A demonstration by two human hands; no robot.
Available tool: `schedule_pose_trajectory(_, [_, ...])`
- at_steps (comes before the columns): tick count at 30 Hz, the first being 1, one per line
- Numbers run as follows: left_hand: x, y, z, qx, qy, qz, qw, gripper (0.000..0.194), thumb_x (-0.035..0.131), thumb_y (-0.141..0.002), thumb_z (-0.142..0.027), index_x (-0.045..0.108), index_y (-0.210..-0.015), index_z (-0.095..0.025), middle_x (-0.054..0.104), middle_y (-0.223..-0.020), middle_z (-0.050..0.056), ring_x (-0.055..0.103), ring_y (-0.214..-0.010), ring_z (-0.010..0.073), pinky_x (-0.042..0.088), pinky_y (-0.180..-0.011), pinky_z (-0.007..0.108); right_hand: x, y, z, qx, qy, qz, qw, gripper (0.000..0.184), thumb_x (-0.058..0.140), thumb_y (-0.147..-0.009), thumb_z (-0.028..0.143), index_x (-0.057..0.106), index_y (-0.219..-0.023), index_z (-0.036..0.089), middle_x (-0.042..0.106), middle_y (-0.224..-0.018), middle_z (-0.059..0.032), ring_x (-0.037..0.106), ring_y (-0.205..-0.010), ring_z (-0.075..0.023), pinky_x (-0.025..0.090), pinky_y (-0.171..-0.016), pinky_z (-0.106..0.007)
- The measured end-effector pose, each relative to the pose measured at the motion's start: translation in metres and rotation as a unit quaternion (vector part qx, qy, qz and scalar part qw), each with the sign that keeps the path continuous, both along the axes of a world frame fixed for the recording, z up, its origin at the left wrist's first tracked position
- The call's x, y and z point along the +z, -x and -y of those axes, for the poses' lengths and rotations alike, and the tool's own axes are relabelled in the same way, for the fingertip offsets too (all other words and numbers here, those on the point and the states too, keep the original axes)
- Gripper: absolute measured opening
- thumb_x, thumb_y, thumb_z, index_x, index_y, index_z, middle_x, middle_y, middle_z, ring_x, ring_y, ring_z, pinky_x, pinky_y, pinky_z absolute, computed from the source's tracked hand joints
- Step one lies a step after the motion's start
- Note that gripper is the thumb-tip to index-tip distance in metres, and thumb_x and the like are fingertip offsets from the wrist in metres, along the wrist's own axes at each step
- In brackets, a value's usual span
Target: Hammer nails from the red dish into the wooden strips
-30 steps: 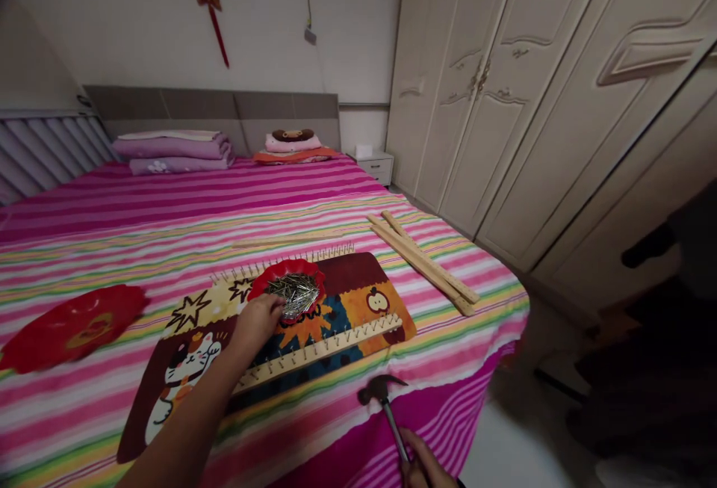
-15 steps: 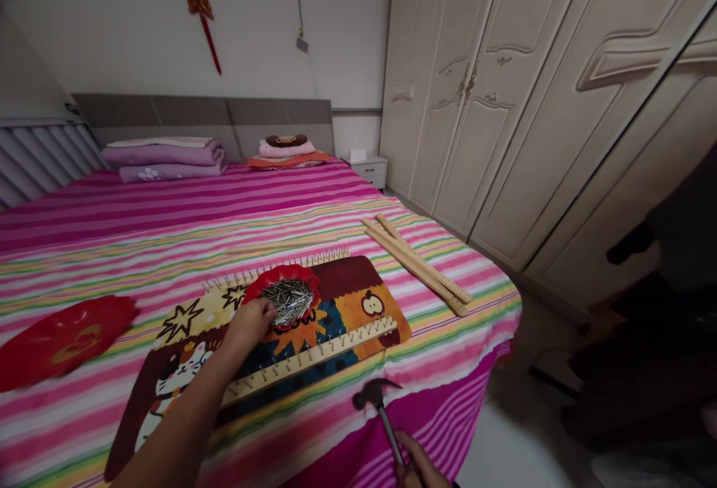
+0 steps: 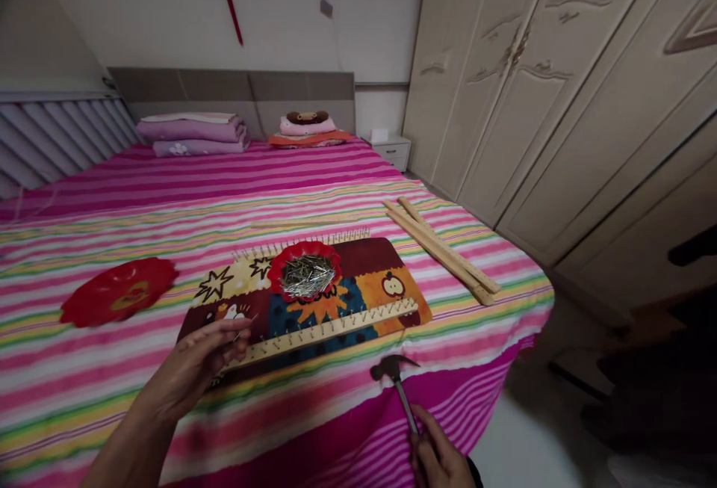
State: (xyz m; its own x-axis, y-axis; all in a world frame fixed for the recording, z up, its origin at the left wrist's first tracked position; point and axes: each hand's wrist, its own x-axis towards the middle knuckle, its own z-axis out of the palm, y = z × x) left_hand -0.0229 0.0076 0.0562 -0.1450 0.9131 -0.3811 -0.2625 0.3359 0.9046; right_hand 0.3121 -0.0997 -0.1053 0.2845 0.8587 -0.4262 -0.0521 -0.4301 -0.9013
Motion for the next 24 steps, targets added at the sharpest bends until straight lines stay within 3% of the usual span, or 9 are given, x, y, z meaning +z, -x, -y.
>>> schedule_pose_trajectory(6, [-0.020, 0.020, 0.032, 0.054, 0.040, 0.010, 0.998, 0.041, 0.081, -0.044, -0.023, 0.071, -0.083, -0.014, 0.072, -0.077, 0.006, 0.067, -0.070, 0.0169, 0.056, -0.069, 0.027, 0.024, 0.005, 0.000, 0.007, 0.042, -0.023, 0.999, 0.067, 0.063, -0.064, 0.058, 0.055, -0.119, 0.021, 0.062, -0.059, 0.0043, 0.050, -0.036, -0.0093, 0.035, -0.029, -0.016])
schedule_pose_trajectory(13, [-0.055, 0.010, 0.030, 0.130, 0.002, -0.098, 0.987, 0.040, 0.080, -0.045, -0.037, 0.071, -0.077, -0.015, 0.070, -0.080, 0.002, 0.063, -0.065, 0.0113, 0.054, -0.060, 0.020, 0.030, 0.004, 0.000, 0.024, 0.030, -0.002, 0.999, 0.065, 0.061, -0.066, 0.055, 0.053, -0.119, 0.020, 0.064, -0.058, 0.0046, 0.041, -0.028, -0.0061, 0.025, -0.025, -0.016])
schedule_pose_trajectory(19, [-0.073, 0.005, 0.020, 0.114, 0.006, -0.159, 0.981, 0.039, 0.074, -0.049, -0.043, 0.070, -0.077, -0.016, 0.069, -0.073, 0.001, 0.064, -0.070, 0.0144, 0.055, -0.064, 0.024, 0.028, 0.004, 0.000, 0.026, 0.032, 0.004, 0.999, 0.065, 0.060, -0.067, 0.054, 0.051, -0.121, 0.019, 0.061, -0.058, 0.0049, 0.046, -0.034, -0.0085, 0.028, -0.027, -0.016])
schedule_pose_trajectory(24, [-0.079, 0.008, 0.019, 0.075, 0.008, -0.222, 0.972, 0.036, 0.068, -0.058, -0.044, 0.069, -0.083, -0.018, 0.070, -0.078, 0.001, 0.065, -0.071, 0.0154, 0.054, -0.068, 0.026, 0.028, 0.004, 0.000, 0.047, 0.026, 0.015, 0.998, 0.067, 0.056, -0.070, 0.055, 0.049, -0.124, 0.016, 0.056, -0.051, 0.0075, 0.038, -0.030, -0.0071, 0.027, -0.028, -0.017])
